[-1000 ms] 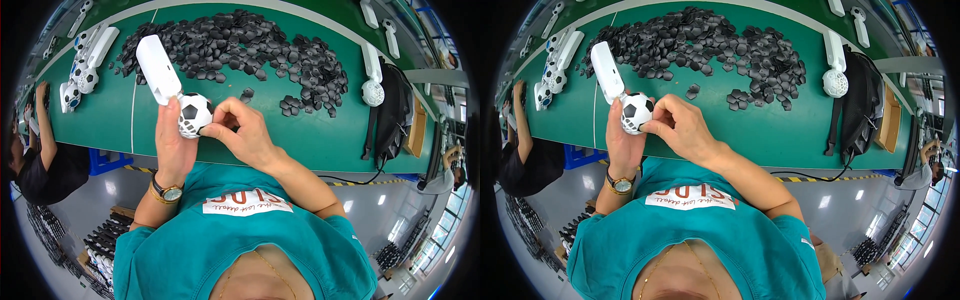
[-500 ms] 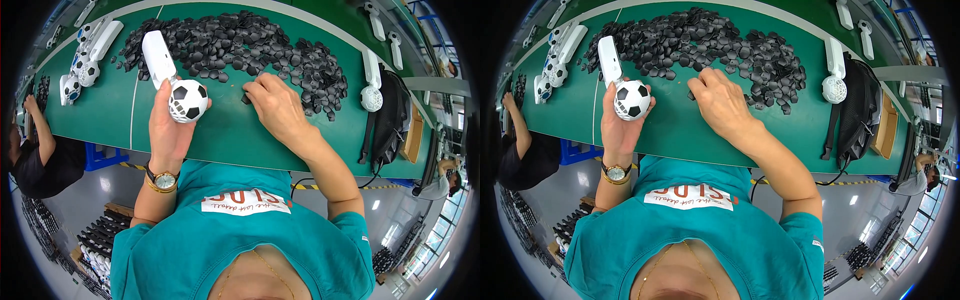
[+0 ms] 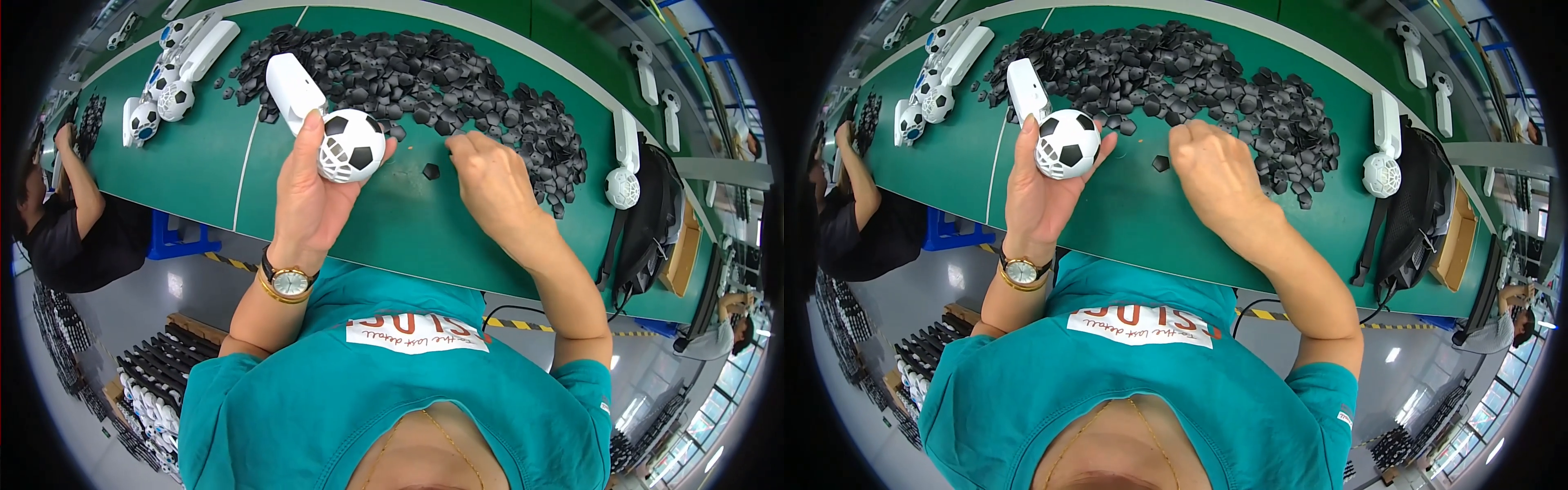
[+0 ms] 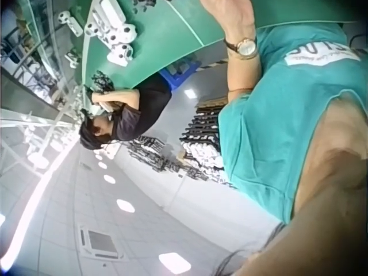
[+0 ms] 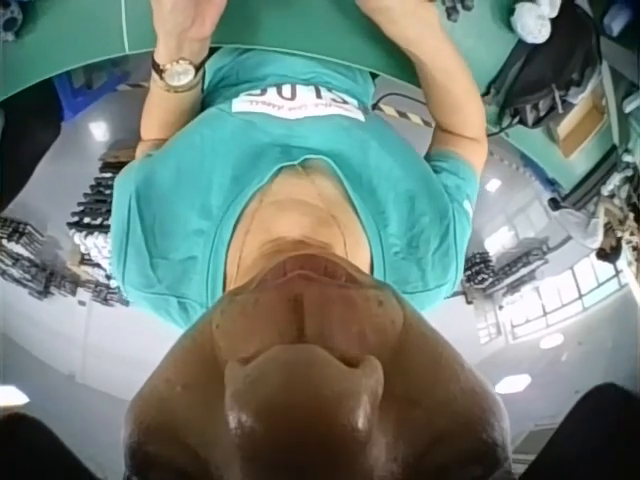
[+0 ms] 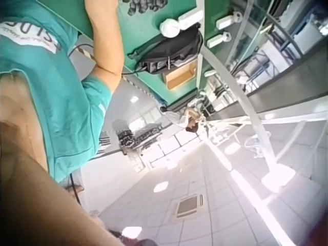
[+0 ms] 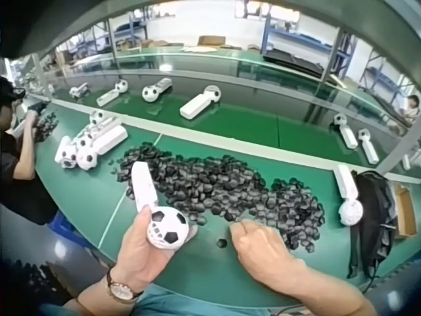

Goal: Assembling black pentagonal pieces onto a white spherical toy robot head on an assembly line.

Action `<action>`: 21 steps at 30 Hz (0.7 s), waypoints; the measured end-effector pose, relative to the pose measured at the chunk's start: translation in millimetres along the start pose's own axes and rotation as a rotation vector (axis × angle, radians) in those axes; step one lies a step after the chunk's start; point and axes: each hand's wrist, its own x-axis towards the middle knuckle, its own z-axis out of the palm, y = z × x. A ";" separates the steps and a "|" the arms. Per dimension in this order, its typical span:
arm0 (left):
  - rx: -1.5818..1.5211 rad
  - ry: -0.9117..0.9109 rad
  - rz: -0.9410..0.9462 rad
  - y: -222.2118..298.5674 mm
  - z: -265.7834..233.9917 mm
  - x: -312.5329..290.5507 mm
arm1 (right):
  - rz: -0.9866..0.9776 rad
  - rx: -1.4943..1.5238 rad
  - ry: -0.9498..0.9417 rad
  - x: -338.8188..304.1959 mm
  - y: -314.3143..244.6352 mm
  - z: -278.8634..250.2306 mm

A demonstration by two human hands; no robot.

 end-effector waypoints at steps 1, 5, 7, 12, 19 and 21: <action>-0.025 -0.001 -0.002 0.1 1.3 0.7 | -0.005 0.001 0.002 -0.7 2.7 1.1; -0.097 -0.001 -0.015 0.7 9.4 3.0 | 0.033 0.211 0.119 1.0 1.9 -2.8; -0.144 0.007 -0.027 1.2 14.9 3.5 | 0.049 0.632 0.343 1.4 -11.1 -7.3; -0.160 0.000 -0.017 -1.0 30.7 8.0 | 0.132 1.333 0.537 2.5 -54.8 1.4; -0.160 0.004 -0.070 -0.5 40.7 2.0 | 0.003 1.047 0.717 12.4 -67.5 17.1; -0.161 -0.008 -0.071 -2.0 40.0 1.2 | -0.011 0.990 0.742 13.5 -66.6 17.4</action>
